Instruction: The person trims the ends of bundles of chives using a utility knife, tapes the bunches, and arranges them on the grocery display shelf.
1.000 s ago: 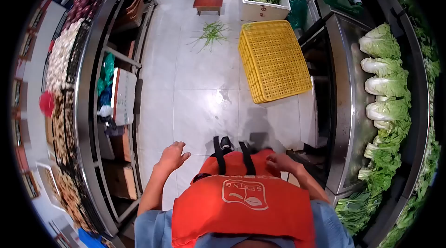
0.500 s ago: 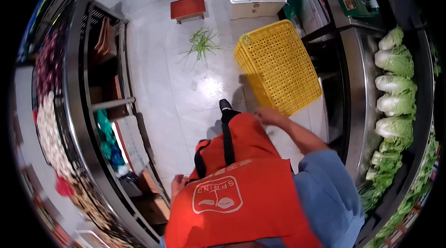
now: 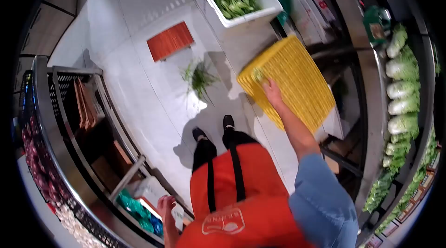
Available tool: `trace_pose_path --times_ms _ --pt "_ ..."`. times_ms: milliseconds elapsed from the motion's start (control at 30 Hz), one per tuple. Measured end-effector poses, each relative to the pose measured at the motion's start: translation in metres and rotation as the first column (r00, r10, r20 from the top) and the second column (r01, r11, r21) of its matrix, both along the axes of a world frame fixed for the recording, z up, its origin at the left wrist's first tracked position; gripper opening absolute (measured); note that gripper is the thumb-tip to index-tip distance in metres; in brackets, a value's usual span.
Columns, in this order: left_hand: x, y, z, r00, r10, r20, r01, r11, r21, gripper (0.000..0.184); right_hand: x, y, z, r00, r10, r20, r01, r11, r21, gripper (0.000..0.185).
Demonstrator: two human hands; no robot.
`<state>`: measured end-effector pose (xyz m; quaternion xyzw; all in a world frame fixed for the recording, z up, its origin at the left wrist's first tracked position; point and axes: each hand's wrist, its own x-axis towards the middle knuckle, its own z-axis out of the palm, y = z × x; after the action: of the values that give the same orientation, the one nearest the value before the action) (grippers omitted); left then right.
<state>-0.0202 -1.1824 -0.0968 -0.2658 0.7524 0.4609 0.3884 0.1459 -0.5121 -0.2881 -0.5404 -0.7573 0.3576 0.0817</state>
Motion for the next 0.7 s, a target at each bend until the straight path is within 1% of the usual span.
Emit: trace_pose_path --times_ms 33,100,133,167,200,233,300,333,400,433,467,500,567,600,633,667,700 --pt "-0.024 0.015 0.005 0.987 0.092 -0.129 -0.089 0.996 0.029 0.031 -0.011 0.009 -0.022 0.994 -0.055 0.093 0.048 0.995 0.085 0.059" --pt "-0.054 0.032 0.009 0.987 0.135 -0.088 -0.127 0.987 0.095 0.032 -0.034 0.018 -0.043 0.965 -0.219 0.143 0.223 0.975 -0.013 0.067" --pt "-0.061 0.040 0.016 0.996 0.090 -0.007 -0.089 0.991 0.099 0.032 -0.049 0.011 -0.053 0.946 -0.248 0.210 0.239 0.969 0.070 0.068" --pt "-0.062 0.052 0.012 0.997 0.046 0.068 -0.054 0.991 0.121 0.032 -0.067 0.007 -0.060 0.923 -0.282 0.263 0.245 0.955 0.166 0.069" --pt "-0.059 0.056 -0.001 0.989 0.003 0.147 -0.013 0.998 0.066 0.031 -0.075 -0.003 -0.068 0.888 -0.331 0.320 0.259 0.933 0.249 0.070" --pt "-0.058 0.056 -0.008 0.972 -0.041 0.230 0.042 0.999 0.004 0.031 -0.078 -0.014 -0.073 0.889 -0.344 0.304 0.258 0.922 0.288 0.071" --pt "-0.053 0.068 -0.020 0.871 -0.079 0.486 0.131 0.989 -0.073 0.032 -0.089 -0.018 -0.077 0.904 -0.340 0.261 0.229 0.898 0.375 0.072" --pt "-0.051 0.073 -0.023 0.841 -0.071 0.536 0.115 0.992 -0.049 0.028 -0.091 -0.016 -0.076 0.939 -0.251 0.236 0.155 0.919 0.362 0.071" --pt "-0.052 0.092 -0.031 0.847 -0.259 0.465 0.266 0.963 0.052 0.028 -0.081 -0.022 -0.067 0.978 -0.068 0.197 -0.002 0.942 0.335 0.068" --pt "-0.059 0.106 -0.031 0.835 -0.359 0.416 0.351 0.931 0.100 0.028 -0.082 -0.022 -0.053 0.978 0.023 0.206 -0.075 0.966 0.249 0.066" --pt "-0.070 0.133 -0.021 0.839 -0.396 0.375 0.384 0.917 0.108 0.027 -0.084 -0.019 -0.035 0.972 0.116 0.203 -0.151 0.974 0.166 0.065" --pt "-0.082 0.160 -0.012 0.853 -0.401 0.333 0.381 0.916 0.126 0.026 -0.089 -0.018 -0.018 0.958 0.216 0.189 -0.234 0.969 0.081 0.063" --pt "-0.105 0.202 0.010 0.898 -0.368 0.242 0.344 0.929 0.137 0.024 -0.099 -0.017 -0.003 0.992 0.118 -0.048 -0.112 0.987 0.117 0.054" --pt "-0.114 0.211 0.015 0.922 -0.305 0.238 0.276 0.950 0.149 0.023 -0.106 -0.015 0.003 0.992 0.114 -0.050 -0.104 0.980 0.172 0.048" --pt "-0.125 0.217 0.017 0.946 -0.230 0.228 0.197 0.968 0.157 0.021 -0.107 -0.015 -0.002 0.991 0.119 -0.063 -0.103 0.970 0.221 0.043" --pt "-0.136 0.222 0.019 0.955 -0.212 0.209 0.184 0.972 0.144 0.020 -0.112 -0.014 -0.011 0.982 0.165 -0.092 -0.139 0.960 0.245 0.031" --pt "-0.146 0.227 0.025 0.964 -0.188 0.190 0.165 0.978 0.130 0.018 -0.124 -0.014 0.000 0.984 0.158 -0.079 -0.156 0.987 0.039 0.019"
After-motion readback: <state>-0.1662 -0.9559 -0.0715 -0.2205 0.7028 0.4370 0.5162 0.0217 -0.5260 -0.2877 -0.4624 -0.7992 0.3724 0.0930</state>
